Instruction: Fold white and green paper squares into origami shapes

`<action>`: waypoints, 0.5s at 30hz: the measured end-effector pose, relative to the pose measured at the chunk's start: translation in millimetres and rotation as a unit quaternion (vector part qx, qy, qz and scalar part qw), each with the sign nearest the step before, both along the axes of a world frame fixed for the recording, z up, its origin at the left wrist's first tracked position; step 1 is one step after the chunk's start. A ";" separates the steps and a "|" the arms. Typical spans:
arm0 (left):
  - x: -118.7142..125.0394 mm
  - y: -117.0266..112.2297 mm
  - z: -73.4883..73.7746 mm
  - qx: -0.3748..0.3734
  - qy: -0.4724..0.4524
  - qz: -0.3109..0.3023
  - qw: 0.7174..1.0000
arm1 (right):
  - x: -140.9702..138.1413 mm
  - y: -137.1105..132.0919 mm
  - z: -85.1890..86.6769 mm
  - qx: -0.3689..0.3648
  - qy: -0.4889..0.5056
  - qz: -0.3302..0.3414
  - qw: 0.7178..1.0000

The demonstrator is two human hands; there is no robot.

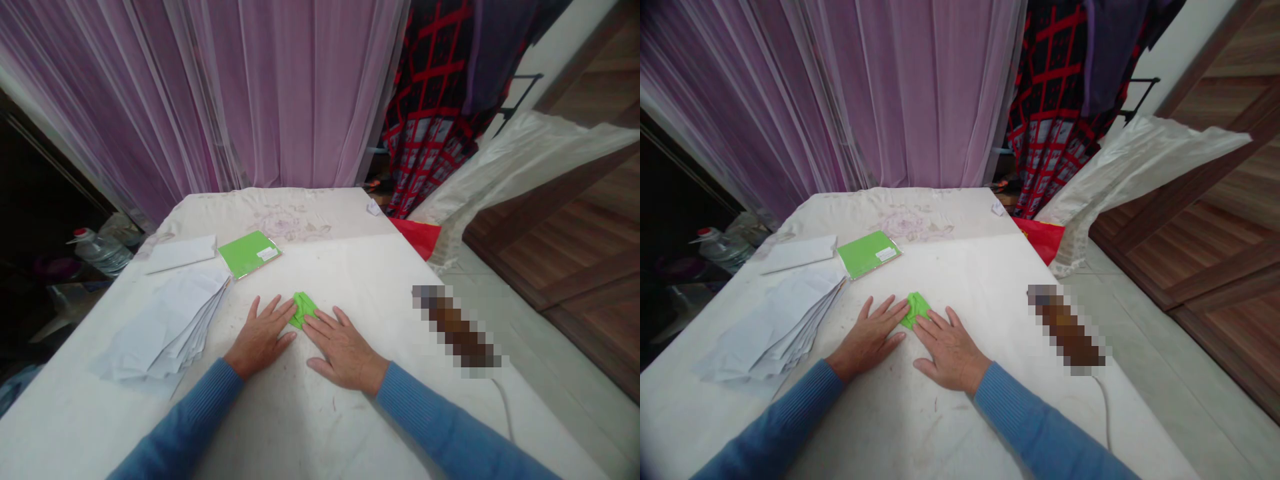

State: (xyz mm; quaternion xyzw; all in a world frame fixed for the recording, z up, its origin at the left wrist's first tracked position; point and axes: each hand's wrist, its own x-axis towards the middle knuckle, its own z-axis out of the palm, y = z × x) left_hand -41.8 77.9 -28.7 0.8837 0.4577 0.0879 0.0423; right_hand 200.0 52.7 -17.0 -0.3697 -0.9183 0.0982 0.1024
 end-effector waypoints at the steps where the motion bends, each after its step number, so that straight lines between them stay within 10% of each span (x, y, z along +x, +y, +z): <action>1: 1.2 0.5 1.3 -0.007 0.003 0.002 1.000 | -0.2 0.7 1.0 -0.003 0.001 0.000 1.000; 8: 6.5 -1.8 7.7 -0.034 -0.024 0.039 0.998 | 0.5 -0.7 0.5 0.034 0.051 -0.014 0.998; 15: 13.6 -1.4 4.5 -0.009 -0.110 0.224 0.968 | -2.6 2.4 -8.7 0.108 0.172 -0.154 0.967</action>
